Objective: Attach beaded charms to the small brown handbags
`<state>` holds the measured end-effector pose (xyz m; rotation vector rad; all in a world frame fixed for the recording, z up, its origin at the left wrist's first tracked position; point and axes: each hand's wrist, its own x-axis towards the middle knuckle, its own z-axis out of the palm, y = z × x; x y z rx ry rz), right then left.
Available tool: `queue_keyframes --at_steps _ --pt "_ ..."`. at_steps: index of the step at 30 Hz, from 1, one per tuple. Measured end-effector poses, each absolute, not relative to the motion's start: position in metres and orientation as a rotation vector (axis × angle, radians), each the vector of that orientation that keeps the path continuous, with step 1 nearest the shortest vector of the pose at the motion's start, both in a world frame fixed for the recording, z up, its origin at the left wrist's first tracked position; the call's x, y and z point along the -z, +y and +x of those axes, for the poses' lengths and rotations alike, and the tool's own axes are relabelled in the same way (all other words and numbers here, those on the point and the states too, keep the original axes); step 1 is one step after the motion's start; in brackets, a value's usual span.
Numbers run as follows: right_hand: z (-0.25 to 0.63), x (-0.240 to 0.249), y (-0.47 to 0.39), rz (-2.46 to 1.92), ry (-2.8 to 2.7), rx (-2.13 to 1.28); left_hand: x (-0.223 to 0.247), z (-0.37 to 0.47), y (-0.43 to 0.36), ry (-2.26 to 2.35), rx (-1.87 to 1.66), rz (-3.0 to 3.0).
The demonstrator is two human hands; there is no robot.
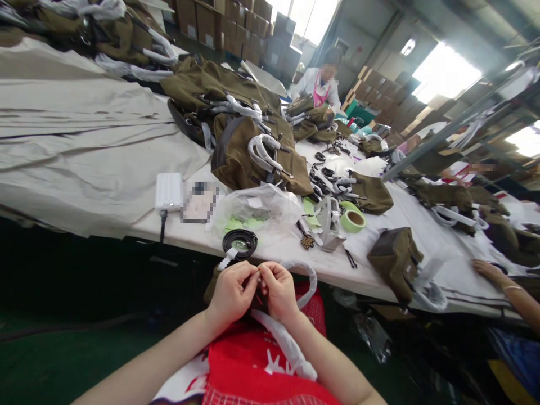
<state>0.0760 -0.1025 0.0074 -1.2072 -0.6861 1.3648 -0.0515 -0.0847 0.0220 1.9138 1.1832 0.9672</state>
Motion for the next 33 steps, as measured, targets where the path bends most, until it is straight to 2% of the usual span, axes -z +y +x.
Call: queue_keyframes --at_steps 5,11,15,20,23,29,33 --pt "0.085 -0.006 -0.090 -1.297 -0.877 -1.349 -0.015 -0.063 -0.079 1.163 -0.888 1.991" --pt "0.099 -0.009 -0.041 -1.541 -1.823 -0.759 -0.015 -0.076 -0.076 1.144 -0.791 2.092" --pt "0.089 -0.001 -0.022 -1.605 -2.233 -0.656 -0.016 -0.077 -0.079 1.139 -0.801 2.121" --pt "0.083 0.004 -0.028 -1.659 -1.959 -0.487 -0.014 -0.078 -0.076 1.401 -0.910 1.928" --pt "0.089 -0.010 -0.039 -1.557 -1.708 -0.366 -0.020 -0.074 -0.065 1.479 -0.687 1.989" --pt "0.110 -0.047 -0.076 -1.332 -1.650 -0.416 -0.035 -0.058 -0.038 1.102 0.031 2.212" --pt "0.124 -0.046 -0.108 -1.342 -1.718 -0.530 -0.037 -0.057 -0.028 1.081 -0.020 2.276"
